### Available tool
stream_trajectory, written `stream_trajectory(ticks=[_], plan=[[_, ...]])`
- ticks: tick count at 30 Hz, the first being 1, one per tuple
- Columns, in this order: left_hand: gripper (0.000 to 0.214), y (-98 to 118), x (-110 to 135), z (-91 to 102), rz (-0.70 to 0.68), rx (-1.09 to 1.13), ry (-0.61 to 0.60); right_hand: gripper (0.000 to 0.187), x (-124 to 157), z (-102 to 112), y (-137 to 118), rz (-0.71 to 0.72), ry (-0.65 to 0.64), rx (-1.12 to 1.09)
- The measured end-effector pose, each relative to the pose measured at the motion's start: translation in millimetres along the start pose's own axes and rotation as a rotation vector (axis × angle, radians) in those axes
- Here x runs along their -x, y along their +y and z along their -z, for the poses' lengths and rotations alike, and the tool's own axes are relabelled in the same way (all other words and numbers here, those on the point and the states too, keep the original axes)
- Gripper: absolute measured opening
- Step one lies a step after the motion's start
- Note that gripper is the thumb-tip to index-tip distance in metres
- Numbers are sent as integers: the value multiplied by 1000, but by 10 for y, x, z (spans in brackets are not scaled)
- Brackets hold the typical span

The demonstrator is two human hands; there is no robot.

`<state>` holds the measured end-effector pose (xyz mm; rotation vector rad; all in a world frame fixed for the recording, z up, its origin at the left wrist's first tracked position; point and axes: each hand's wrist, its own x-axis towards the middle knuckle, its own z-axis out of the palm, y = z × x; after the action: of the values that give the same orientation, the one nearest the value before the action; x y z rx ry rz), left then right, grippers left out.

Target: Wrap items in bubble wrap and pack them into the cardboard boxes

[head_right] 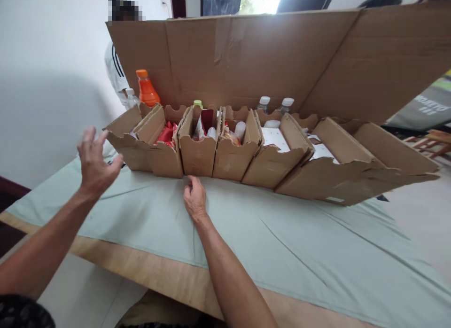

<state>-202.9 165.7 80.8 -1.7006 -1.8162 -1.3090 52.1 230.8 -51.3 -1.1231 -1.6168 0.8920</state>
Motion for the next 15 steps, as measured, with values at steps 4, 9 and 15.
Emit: stream_trajectory(ticks=[4, 9, 15], plan=[[26, -313, -505, 61, 19, -76, -175, 38, -21, 2, 0, -13, 10, 1], [11, -291, -335, 304, -66, 27, -166, 36, -27, 15, -29, -22, 42, -24], [6, 618, 325, 849, -220, 132, -154, 32, -92, -7, -68, -73, 43, -93]])
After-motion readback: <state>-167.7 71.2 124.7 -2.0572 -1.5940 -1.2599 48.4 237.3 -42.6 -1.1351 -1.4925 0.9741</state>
